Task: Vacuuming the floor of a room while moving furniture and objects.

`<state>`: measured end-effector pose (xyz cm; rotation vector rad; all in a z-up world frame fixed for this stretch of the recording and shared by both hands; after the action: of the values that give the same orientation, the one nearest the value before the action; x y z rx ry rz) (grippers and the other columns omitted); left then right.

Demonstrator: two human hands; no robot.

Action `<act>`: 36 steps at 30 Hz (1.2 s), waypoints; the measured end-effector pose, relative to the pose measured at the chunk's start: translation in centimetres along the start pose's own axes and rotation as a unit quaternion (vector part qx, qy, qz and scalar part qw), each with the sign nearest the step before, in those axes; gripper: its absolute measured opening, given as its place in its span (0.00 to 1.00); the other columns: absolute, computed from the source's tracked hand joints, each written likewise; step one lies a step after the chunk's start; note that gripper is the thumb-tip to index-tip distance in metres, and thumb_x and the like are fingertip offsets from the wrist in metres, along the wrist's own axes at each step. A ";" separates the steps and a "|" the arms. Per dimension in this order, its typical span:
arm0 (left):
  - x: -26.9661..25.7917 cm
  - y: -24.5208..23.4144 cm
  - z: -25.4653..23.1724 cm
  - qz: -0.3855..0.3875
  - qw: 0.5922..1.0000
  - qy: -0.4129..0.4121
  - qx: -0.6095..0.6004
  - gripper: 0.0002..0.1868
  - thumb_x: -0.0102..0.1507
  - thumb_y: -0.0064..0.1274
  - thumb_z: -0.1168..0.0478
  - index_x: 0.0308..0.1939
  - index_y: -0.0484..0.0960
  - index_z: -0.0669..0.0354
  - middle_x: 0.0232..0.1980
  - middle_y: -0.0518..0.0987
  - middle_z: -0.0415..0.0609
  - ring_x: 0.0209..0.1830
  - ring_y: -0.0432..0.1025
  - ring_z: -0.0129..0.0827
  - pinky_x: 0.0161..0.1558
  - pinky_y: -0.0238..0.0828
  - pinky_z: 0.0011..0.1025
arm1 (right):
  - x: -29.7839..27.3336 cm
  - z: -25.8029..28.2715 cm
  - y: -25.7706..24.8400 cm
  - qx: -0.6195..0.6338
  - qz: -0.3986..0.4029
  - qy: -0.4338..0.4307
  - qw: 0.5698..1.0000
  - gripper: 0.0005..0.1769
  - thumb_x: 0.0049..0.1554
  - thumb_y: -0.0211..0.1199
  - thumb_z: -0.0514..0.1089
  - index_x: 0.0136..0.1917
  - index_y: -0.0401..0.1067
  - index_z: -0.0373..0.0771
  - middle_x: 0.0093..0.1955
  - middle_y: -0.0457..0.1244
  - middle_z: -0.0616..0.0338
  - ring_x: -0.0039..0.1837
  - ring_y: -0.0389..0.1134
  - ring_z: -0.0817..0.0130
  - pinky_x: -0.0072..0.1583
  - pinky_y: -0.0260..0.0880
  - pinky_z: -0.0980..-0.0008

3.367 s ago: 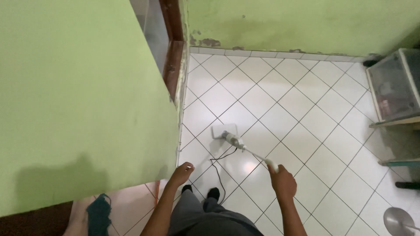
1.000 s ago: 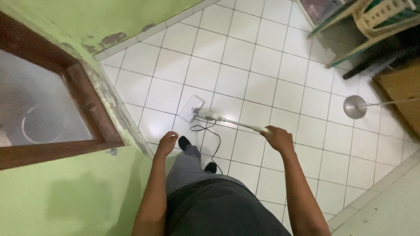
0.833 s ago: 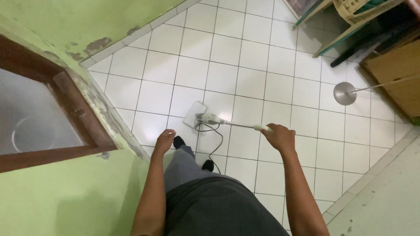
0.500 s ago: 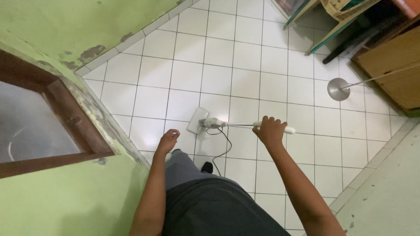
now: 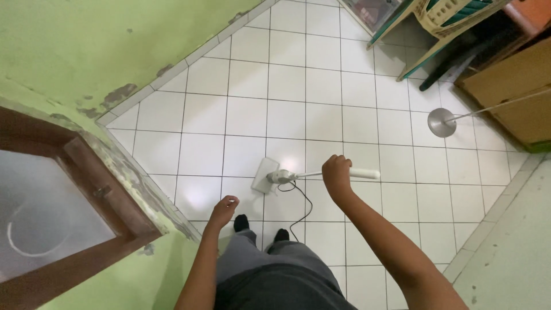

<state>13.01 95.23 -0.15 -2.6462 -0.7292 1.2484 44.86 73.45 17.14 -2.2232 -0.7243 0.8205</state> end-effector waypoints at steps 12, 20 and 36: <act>4.9 -0.5 4.9 0.008 0.998 0.015 0.060 0.22 0.67 0.51 0.44 0.58 0.80 0.51 0.58 0.83 0.56 0.58 0.77 0.45 0.59 0.72 0.38 | 7.2 1.1 -2.4 -0.110 0.017 -0.078 0.991 0.11 0.54 0.64 0.47 0.47 0.79 0.40 0.46 0.68 0.53 0.51 0.69 0.58 0.52 0.67 0.59; 4.0 2.8 1.0 -0.005 0.998 -0.055 0.026 0.22 0.67 0.50 0.45 0.59 0.79 0.50 0.58 0.82 0.53 0.56 0.77 0.45 0.56 0.72 0.38 | 14.4 0.7 5.5 -0.106 0.057 -0.145 0.982 0.04 0.52 0.69 0.42 0.42 0.79 0.42 0.38 0.70 0.60 0.44 0.72 0.64 0.43 0.67 0.63; 12.2 19.1 9.4 0.003 1.000 -0.021 0.006 0.23 0.65 0.51 0.48 0.58 0.78 0.57 0.53 0.81 0.59 0.53 0.77 0.49 0.54 0.72 0.41 | 21.3 13.4 24.5 0.194 0.082 -0.173 0.962 0.10 0.58 0.62 0.46 0.49 0.72 0.39 0.40 0.70 0.54 0.42 0.75 0.60 0.40 0.74 0.62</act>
<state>19.63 83.45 -20.58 -2.6222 -0.7167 1.3086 55.73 77.36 -16.01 -1.8210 -0.4831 1.3333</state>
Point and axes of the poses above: each hand's wrist, its own x-axis towards the middle knuckle, its own y-axis out of the palm, z = x × y, the point moved 1 cm from there along x, towards the middle knuckle
